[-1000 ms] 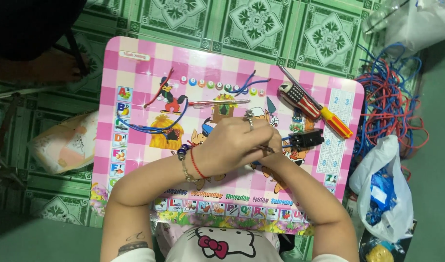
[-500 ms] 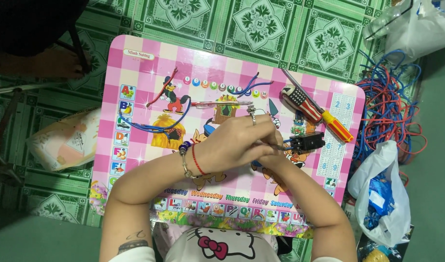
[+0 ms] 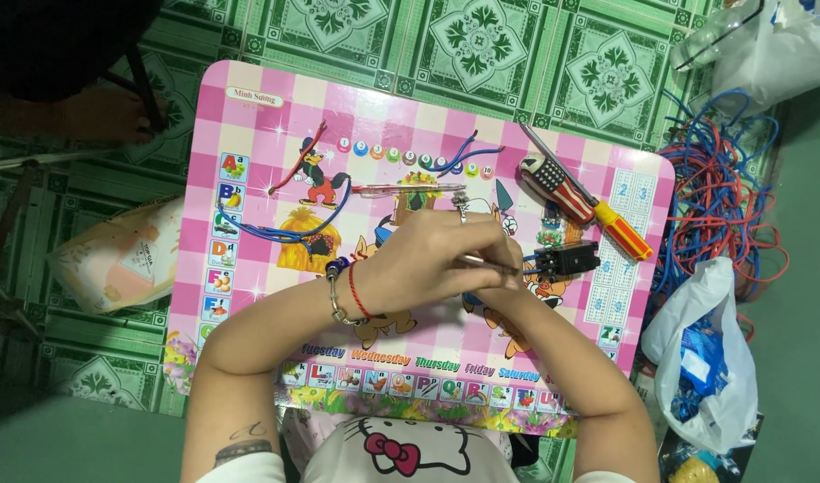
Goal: The person uses a screwdriver to unscrew and remove the cover plate of a white electrical outlet. They then manipulate the internal components and wires of the outlet while it rests on a pink children's play mat.
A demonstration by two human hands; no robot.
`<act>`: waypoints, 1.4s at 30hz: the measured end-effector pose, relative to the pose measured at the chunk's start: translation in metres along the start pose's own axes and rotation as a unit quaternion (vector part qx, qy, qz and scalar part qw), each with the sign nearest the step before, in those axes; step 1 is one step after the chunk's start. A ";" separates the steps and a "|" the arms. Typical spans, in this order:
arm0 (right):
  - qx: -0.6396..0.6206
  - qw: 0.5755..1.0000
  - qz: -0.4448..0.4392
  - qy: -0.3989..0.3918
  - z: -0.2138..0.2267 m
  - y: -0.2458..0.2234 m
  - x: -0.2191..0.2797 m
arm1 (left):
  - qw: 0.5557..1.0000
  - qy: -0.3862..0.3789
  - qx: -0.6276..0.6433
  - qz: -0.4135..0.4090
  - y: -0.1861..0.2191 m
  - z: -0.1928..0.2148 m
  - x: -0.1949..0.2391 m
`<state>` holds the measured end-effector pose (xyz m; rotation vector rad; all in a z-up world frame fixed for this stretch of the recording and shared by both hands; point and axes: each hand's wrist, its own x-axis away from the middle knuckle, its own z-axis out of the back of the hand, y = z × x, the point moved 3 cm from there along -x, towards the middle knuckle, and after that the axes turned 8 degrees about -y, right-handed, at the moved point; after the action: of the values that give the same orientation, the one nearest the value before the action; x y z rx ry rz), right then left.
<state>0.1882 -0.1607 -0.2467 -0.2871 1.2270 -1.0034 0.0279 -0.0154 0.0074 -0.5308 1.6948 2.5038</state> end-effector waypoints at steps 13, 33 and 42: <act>0.012 0.998 -0.063 0.024 0.011 -0.037 0.044 | 0.999 -0.003 -0.039 0.004 -0.007 0.000 0.004; 0.000 0.995 -0.089 0.039 -0.003 -0.070 -0.078 | 0.999 -0.026 -0.041 0.003 0.006 0.001 -0.005; -0.010 0.994 -0.099 0.044 -0.003 -0.073 -0.080 | 0.997 0.021 -0.071 -0.017 -0.001 0.005 -0.006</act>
<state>0.1513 -0.1392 -0.1472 -0.3893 1.3067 -1.1859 0.0325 -0.0097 0.0102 -0.6213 1.5137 2.6210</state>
